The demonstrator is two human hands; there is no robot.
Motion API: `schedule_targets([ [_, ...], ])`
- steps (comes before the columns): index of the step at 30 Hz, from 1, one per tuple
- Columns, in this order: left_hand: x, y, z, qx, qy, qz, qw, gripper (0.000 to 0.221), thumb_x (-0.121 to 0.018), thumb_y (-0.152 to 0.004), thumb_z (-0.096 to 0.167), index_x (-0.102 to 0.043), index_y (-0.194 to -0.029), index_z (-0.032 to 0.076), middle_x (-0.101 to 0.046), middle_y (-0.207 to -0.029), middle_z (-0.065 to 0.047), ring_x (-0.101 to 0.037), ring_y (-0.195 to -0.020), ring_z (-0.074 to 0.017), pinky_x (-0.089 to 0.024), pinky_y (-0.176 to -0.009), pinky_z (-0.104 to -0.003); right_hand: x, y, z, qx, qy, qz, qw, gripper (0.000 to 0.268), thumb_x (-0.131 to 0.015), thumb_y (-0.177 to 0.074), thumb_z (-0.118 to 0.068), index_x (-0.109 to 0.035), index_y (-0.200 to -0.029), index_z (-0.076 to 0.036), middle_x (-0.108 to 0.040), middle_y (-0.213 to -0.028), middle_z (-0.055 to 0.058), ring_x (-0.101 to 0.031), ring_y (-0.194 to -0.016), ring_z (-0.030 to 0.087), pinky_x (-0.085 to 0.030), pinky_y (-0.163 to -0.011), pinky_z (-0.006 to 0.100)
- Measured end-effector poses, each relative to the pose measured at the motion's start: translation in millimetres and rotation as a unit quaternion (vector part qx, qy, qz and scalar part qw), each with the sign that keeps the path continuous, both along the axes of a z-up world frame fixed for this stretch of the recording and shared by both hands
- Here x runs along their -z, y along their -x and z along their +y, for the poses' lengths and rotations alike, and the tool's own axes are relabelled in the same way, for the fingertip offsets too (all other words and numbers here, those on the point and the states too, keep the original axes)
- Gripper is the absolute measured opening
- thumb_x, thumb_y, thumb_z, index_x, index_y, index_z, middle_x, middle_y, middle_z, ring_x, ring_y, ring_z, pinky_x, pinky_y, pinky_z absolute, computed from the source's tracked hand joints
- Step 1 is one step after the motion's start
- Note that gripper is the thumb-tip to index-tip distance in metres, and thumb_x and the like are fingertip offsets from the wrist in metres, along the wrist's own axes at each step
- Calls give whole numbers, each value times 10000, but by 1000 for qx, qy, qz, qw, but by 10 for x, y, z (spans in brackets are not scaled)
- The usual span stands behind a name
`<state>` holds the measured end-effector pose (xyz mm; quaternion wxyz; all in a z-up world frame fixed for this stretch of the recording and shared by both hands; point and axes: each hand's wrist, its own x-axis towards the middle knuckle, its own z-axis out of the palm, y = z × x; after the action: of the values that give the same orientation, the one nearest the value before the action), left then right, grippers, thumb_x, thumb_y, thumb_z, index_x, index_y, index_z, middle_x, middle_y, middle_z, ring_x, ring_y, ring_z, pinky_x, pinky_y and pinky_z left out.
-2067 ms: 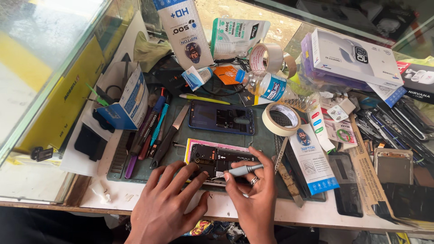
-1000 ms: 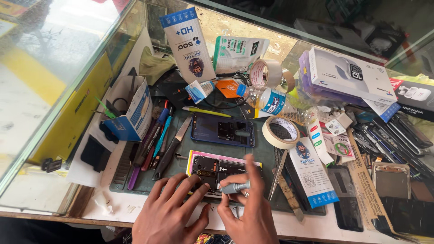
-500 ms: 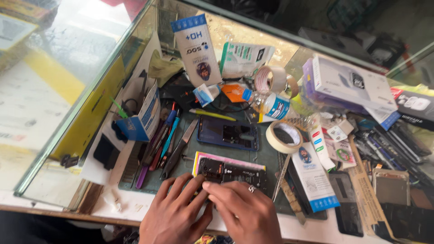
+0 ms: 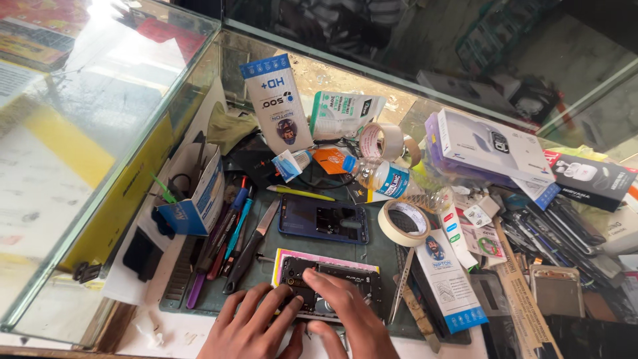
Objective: The person uses a precision screwdriver to remove several small screws from the internal chassis of a mobile phone and then handles small internal components.
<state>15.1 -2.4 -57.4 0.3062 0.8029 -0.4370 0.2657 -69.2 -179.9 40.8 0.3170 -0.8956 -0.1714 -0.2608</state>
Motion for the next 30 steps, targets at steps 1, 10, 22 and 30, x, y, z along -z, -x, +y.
schedule_targets([
  [1, -18, -2, 12, 6, -8, 5, 1000, 469, -771, -728, 329, -736, -1132, 94, -676, -1207, -110, -640, -1131, -306, -484, -917, -468, 21, 11, 33, 12, -46, 48, 998, 533, -673, -862, 23, -572, -1381, -42, -702, -1232, 206, -704, -1134, 343, -600, -889, 402],
  [10, -266, 11, 57, 18, 2, 3, 1000, 448, -770, -789, 309, -721, -1164, 70, -666, -1223, -116, -625, -1147, -321, -483, -919, -453, 46, -3, 77, 93, -23, 29, 995, 546, -693, -830, 44, -597, -1348, -96, -716, -1238, 150, -730, -1141, 274, -579, -891, 385],
  [22, -489, 98, 129, 19, -22, 70, 997, 421, -733, -834, 300, -708, -1160, 35, -659, -1183, -123, -600, -1157, -320, -456, -928, -459, -125, -8, 123, 80, -110, 157, 978, 518, -666, -862, 39, -638, -1359, -104, -753, -1268, 117, -744, -1147, 230, -593, -896, 353],
  [30, -505, 95, 80, 12, -15, 75, 997, 399, -730, -824, 289, -712, -1145, 53, -662, -1169, -107, -602, -1148, -312, -456, -932, -466, -122, 5, 92, 85, -103, 106, 985, 452, -645, -868, 140, -734, -1269, -51, -516, -1570, 284, -548, -1448, 391, -612, -1020, 390],
])
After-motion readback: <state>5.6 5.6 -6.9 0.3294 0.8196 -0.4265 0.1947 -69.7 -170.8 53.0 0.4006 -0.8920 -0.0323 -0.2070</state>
